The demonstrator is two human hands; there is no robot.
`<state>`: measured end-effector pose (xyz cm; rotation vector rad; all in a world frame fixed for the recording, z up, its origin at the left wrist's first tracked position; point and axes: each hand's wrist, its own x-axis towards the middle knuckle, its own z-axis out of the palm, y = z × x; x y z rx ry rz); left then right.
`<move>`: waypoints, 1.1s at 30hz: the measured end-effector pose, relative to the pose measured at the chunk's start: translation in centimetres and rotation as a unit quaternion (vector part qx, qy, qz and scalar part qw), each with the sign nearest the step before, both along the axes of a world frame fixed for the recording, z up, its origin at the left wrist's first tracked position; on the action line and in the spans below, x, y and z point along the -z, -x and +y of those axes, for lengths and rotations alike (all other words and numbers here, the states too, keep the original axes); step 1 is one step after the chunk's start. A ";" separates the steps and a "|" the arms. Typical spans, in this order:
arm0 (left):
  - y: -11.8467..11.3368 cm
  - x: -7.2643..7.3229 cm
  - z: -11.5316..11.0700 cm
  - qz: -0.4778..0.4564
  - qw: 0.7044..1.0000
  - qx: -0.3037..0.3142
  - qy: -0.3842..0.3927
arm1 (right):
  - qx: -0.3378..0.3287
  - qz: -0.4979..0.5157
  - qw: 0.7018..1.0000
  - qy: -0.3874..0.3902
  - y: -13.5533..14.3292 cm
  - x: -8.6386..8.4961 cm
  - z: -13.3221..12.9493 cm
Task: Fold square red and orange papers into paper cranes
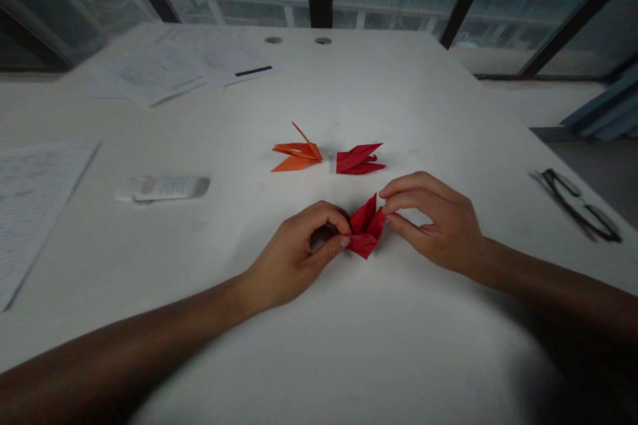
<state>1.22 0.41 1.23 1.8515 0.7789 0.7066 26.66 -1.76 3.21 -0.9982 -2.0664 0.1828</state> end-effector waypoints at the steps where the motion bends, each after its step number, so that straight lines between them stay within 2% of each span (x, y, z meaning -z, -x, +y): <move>1: 0.0 0.0 0.0 0.000 1.000 0.000 -0.002 | -0.001 0.004 1.000 0.002 0.1 0.0 0.0; 5: 0.0 0.0 0.0 -0.002 1.000 -0.005 -0.006 | -0.003 0.024 0.999 0.031 0.3 0.0 -0.2; 12: -0.1 0.1 -0.1 -0.003 1.000 -0.019 0.003 | -0.027 0.064 0.986 0.150 0.3 -0.7 -0.5; 16: 0.0 0.2 -0.1 0.001 1.000 -0.017 0.005 | -0.047 0.134 0.966 0.217 0.3 -0.9 -0.5; 21: 0.0 0.0 -0.1 -0.002 1.000 -0.013 0.002 | -0.042 0.175 0.942 0.282 0.3 -1.0 -0.5; 33: 0.1 0.1 -0.1 0.007 1.000 -0.023 -0.018 | -0.021 0.277 0.888 0.367 0.8 -1.2 -0.7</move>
